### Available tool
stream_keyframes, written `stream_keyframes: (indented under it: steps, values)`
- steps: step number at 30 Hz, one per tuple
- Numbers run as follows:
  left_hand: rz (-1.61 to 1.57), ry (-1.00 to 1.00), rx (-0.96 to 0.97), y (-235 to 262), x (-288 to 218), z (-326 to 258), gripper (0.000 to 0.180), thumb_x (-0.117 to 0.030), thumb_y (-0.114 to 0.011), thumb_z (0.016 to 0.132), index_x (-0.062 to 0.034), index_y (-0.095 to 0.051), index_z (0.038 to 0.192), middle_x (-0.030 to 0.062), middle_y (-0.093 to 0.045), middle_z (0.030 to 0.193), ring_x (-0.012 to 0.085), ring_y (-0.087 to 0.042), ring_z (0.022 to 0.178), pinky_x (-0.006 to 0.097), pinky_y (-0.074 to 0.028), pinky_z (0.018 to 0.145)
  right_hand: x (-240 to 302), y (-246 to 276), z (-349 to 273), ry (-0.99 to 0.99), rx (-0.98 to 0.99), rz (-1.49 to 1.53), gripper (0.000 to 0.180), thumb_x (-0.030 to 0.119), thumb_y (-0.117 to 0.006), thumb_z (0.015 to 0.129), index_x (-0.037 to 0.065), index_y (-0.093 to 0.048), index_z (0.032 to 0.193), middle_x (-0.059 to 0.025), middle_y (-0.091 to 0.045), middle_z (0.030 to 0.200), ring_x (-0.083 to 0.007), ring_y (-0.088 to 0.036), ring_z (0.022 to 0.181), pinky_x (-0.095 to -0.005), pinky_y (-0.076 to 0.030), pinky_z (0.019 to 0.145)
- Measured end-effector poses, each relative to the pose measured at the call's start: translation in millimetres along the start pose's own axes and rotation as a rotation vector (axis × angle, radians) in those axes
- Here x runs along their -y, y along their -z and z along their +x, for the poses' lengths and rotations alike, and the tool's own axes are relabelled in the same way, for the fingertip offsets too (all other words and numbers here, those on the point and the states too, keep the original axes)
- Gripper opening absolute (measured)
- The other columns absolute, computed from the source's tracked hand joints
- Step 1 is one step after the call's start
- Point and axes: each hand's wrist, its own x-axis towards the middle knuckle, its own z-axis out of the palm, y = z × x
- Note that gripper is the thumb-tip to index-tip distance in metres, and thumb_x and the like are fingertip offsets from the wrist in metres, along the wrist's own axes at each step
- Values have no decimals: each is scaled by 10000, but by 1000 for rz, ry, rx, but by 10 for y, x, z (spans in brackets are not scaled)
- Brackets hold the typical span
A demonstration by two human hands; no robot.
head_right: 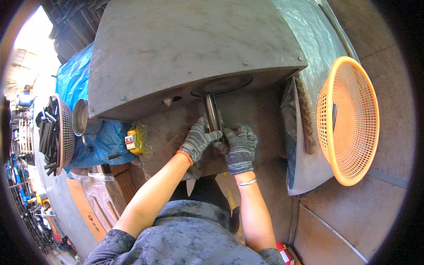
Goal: The person uses a polishing machine to smooth the inner and outer surfaces of metal tubes, periodically dipping them into a liquid and wiping them.
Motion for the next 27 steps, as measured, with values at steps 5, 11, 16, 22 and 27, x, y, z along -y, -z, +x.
stream_keyframes:
  steps: [5,11,16,22,27]
  values:
    - [17,9,0,27,47,26,407,-90,-708,814,-10,-556,1183,94,-648,1070,169,-586,957,309,-476,868,-138,-128,4,109,12,-20,414,367,-749,690,89,-690,990,-148,-613,1044,-331,-540,1029,-476,-384,898]
    - [116,5,-17,13,-29,28,397,-87,-700,813,0,-557,1173,103,-658,1045,173,-602,923,314,-493,837,-149,-147,41,26,247,-31,320,355,-714,742,77,-683,900,-145,-621,936,-336,-575,918,-469,-428,822]
    - [75,12,-3,26,-46,30,447,-94,-730,789,2,-545,1184,107,-649,1073,184,-595,958,318,-483,865,-115,-120,94,37,277,22,302,357,-693,768,75,-700,876,-155,-637,909,-345,-589,891,-454,-449,807]
    - [28,2,21,33,-14,25,511,-87,-753,766,-10,-529,1219,101,-632,1118,183,-575,1005,318,-462,912,-98,-108,155,13,330,40,316,356,-702,763,59,-701,869,-168,-643,894,-360,-601,853,-451,-472,777]
    - [95,26,17,22,-72,14,502,-90,-740,780,-14,-529,1229,95,-632,1114,185,-575,1007,317,-458,917,-144,-138,111,17,266,100,323,356,-700,768,43,-690,847,-179,-640,874,-368,-601,836,-461,-474,764]
